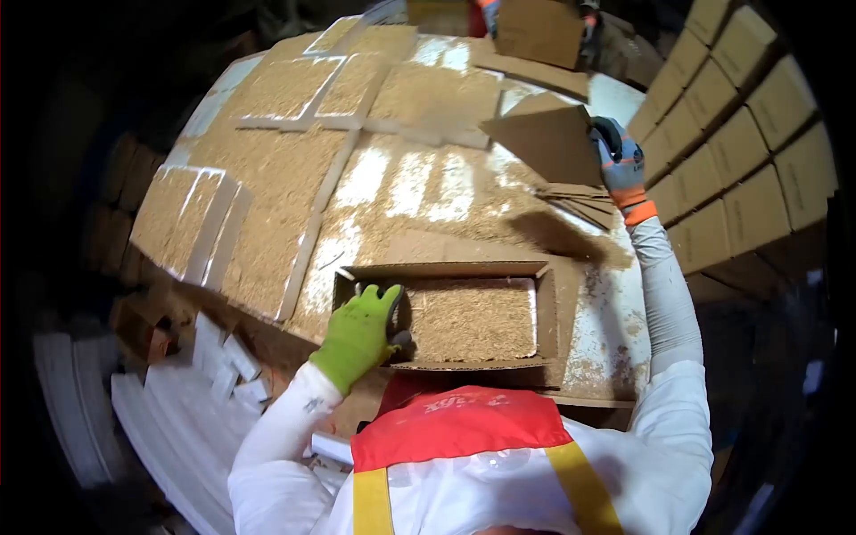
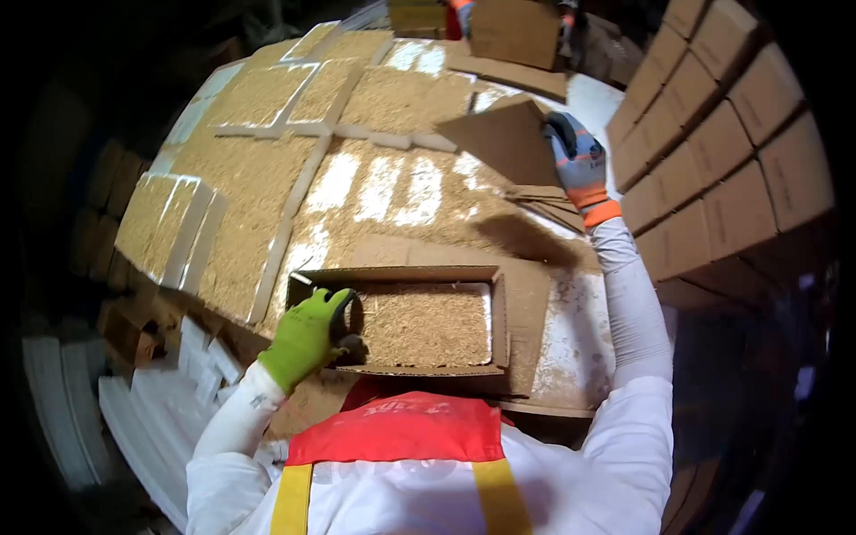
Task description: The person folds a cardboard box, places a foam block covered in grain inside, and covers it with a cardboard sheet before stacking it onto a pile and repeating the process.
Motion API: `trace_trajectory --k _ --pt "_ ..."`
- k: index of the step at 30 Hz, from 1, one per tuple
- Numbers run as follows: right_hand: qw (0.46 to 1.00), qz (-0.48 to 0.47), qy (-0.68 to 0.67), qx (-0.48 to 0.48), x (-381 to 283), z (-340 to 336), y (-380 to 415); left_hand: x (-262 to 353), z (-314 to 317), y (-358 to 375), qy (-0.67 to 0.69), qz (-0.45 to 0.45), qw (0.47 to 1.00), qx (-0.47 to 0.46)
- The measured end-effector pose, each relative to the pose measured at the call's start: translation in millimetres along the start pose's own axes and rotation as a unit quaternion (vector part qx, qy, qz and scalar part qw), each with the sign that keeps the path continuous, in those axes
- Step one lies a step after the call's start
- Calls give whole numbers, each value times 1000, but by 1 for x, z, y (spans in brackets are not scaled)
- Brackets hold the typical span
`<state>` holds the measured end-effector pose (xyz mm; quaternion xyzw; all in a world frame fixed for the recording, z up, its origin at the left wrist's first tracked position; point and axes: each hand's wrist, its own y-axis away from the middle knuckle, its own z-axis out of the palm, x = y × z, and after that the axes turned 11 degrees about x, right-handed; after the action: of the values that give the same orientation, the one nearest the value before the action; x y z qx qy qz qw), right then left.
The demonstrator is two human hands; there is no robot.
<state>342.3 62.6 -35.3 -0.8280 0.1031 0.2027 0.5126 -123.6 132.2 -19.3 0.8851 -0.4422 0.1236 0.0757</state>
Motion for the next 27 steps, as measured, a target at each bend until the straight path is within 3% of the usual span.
trace_trajectory --k 2,4,5,6,7,9,11,12,13,14,16,18,19,22,24,25,26,27 --pt "994 53 -90 -25 -60 -22 -29 1 -20 1 147 -3 987 73" --pt "991 40 -123 -41 -128 -37 -48 -9 -39 -7 237 70 954 171" --pt "988 36 -143 -51 -156 -37 -54 -8 -51 -15 306 45 929 200" --pt "989 1 -133 -66 -178 -33 -57 -8 -61 -26 316 55 915 246" --pt "989 -30 -122 -83 -197 -29 -58 -5 -62 -41 294 62 885 357" --pt "984 -68 -103 -130 -225 -12 -52 -7 -70 -80 166 163 850 473" --pt "976 37 -129 -170 -245 4 -44 -8 -53 -116 170 104 877 437" --pt "974 63 -138 -171 -240 16 -39 -20 -39 -137 268 20 920 285" --pt "969 91 -185 -135 -224 25 -35 -40 -20 -154 259 70 929 256" --pt "921 203 -318 -99 -217 21 -37 -50 -15 -153 228 45 939 254" --pt "936 193 -295 21 -204 -7 -55 -97 19 -158 215 39 942 255" --pt "957 97 -269 53 -226 -25 -63 -142 47 -154 332 -62 927 165" --pt "977 84 -193 -20 -226 -25 -62 -153 57 -149 410 -64 895 163" --pt "993 -33 -40 -110 -208 16 -41 -149 43 -131 618 -67 771 140" --pt "976 -68 8 -209 -199 34 -32 -150 24 -125 650 13 755 92" --pt "943 80 13 -324 -201 42 -36 -152 17 -124 677 24 734 54" --pt "875 226 15 -428 -203 50 -39 -153 10 -124 661 24 747 72" --pt "872 268 -4 -410 -203 54 -37 -157 4 -124 642 23 761 87"
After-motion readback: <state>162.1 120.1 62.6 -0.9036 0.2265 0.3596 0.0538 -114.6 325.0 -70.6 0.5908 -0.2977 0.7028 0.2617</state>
